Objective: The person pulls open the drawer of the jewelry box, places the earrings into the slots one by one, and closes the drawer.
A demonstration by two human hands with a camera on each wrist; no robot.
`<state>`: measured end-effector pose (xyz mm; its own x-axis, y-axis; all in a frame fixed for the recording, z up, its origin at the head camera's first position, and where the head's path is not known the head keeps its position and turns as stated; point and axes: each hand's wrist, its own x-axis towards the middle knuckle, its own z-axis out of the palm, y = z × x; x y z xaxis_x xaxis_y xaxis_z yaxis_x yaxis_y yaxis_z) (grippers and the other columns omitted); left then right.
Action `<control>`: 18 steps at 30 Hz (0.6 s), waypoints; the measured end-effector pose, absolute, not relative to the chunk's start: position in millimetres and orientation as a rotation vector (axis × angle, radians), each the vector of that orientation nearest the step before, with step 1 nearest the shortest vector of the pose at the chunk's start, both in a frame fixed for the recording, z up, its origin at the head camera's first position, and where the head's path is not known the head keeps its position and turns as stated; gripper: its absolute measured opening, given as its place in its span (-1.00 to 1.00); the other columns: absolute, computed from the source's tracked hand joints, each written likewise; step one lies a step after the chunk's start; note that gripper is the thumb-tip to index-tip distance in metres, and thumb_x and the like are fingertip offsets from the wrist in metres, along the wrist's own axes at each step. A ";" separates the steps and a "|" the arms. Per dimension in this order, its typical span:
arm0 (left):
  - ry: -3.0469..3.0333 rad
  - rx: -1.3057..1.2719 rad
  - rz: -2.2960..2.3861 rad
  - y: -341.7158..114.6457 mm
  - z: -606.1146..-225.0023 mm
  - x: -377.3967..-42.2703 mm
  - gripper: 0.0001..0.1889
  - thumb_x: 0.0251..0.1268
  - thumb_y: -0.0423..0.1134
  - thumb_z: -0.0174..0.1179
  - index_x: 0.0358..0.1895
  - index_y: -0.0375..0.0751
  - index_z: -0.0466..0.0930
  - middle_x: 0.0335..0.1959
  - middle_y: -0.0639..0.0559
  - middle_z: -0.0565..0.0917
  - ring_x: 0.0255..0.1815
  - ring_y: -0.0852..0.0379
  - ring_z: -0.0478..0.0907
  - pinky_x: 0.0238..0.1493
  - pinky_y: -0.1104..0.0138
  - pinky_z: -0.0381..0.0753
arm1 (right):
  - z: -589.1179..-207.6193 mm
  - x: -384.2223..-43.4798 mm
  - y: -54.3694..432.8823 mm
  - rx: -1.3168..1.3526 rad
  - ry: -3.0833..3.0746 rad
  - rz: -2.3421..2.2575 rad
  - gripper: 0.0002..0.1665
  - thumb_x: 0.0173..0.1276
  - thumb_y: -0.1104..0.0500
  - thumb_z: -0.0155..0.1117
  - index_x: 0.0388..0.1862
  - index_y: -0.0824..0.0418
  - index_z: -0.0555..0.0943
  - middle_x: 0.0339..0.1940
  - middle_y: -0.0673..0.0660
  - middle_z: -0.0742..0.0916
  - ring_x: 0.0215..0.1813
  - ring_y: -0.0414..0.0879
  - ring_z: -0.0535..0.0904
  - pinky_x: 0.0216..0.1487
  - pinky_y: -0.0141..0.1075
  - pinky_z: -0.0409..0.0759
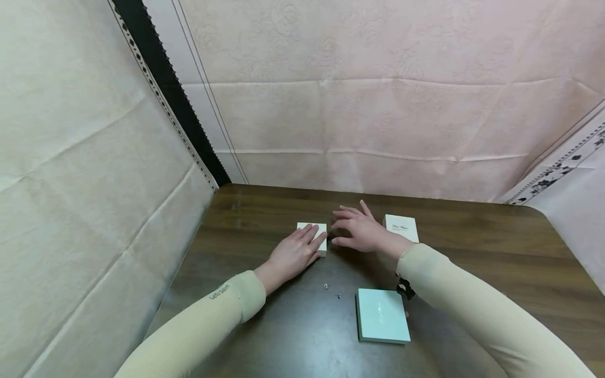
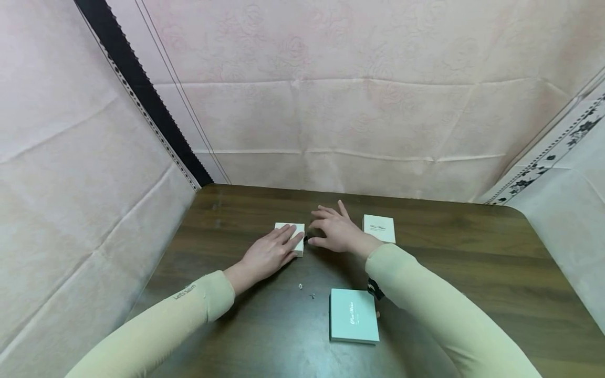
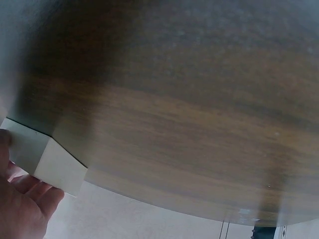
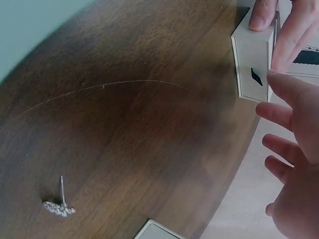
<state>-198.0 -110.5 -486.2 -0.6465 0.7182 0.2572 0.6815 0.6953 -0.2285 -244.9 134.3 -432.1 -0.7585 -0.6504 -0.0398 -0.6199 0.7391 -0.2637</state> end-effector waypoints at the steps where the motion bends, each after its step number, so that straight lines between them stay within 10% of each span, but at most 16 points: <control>1: -2.583 -1.099 0.166 -110.5 -485.9 -197.8 -0.43 0.65 0.05 0.20 0.55 -0.13 0.50 0.48 -0.24 0.55 0.46 -0.10 0.57 0.42 0.12 0.59 | -432.8 -245.4 133.6 -1.032 2.809 -0.362 -0.53 0.54 -0.11 0.40 0.25 0.13 0.77 0.57 0.28 0.53 0.71 0.25 0.22 0.63 0.48 -0.25; 18: -2.623 -1.105 0.205 -110.1 -483.0 -197.1 -0.41 0.69 0.07 0.13 0.59 -0.13 0.45 0.52 -0.23 0.51 0.50 -0.09 0.52 0.46 0.12 0.55 | -444.0 -253.9 124.0 -1.057 2.796 -0.382 -0.71 0.55 -0.05 0.41 0.05 0.07 0.82 0.57 0.28 0.54 0.70 0.27 0.21 0.59 0.53 -0.33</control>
<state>-197.1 -110.1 -483.0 -0.6649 0.7178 0.2068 0.6769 0.6960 -0.2395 -253.9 124.0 -444.0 -0.7466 -0.6646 -0.0305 -0.6321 0.7229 -0.2792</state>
